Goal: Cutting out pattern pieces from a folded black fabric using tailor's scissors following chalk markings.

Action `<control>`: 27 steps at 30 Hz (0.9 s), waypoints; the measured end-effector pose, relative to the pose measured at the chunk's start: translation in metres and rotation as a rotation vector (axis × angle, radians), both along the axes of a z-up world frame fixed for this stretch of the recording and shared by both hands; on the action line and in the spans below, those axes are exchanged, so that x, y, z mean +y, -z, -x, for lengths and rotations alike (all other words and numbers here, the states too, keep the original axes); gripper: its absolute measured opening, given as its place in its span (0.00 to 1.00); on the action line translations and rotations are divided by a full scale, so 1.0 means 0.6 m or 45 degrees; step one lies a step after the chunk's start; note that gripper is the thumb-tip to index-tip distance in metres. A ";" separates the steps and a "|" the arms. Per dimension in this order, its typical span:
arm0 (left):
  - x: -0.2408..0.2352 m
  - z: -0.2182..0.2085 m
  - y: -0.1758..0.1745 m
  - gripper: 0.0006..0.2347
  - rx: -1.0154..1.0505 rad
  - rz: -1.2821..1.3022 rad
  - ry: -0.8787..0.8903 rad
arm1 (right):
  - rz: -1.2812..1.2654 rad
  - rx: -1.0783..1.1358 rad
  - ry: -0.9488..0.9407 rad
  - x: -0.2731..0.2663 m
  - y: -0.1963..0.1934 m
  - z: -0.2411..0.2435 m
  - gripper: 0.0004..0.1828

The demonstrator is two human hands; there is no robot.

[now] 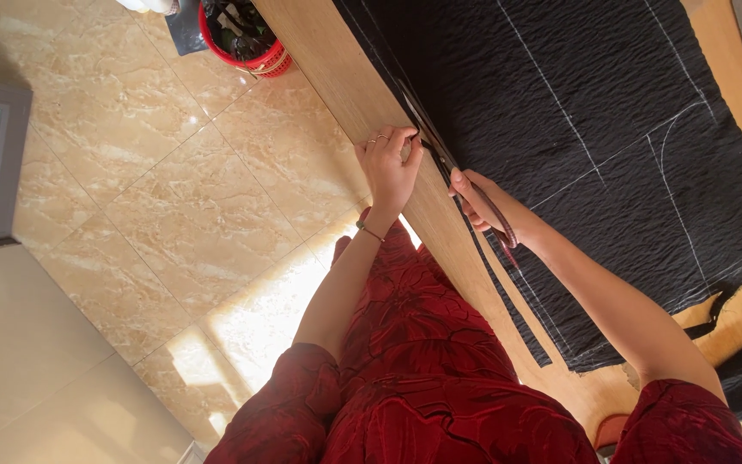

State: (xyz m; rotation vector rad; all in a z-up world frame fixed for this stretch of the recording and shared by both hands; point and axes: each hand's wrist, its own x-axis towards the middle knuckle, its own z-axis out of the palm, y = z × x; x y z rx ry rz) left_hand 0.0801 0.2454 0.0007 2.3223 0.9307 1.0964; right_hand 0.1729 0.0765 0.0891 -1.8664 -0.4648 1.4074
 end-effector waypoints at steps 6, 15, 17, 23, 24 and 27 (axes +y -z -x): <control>0.002 0.002 -0.007 0.07 0.004 0.012 0.024 | 0.019 0.118 0.023 0.051 -0.022 -0.015 0.33; -0.001 -0.002 0.002 0.07 0.015 -0.018 0.000 | -0.014 0.179 0.053 0.066 -0.022 -0.021 0.31; -0.003 -0.001 0.000 0.07 0.020 -0.019 -0.002 | -0.008 0.179 0.071 0.067 -0.031 -0.017 0.30; -0.005 0.001 -0.008 0.07 0.037 0.000 -0.001 | -0.023 0.222 0.087 0.089 -0.017 -0.028 0.31; -0.004 0.001 -0.010 0.07 0.044 0.011 0.004 | -0.017 0.230 0.090 0.095 -0.015 -0.032 0.31; -0.004 0.003 -0.022 0.07 0.043 0.009 -0.001 | -0.043 0.264 0.066 0.110 -0.021 -0.037 0.33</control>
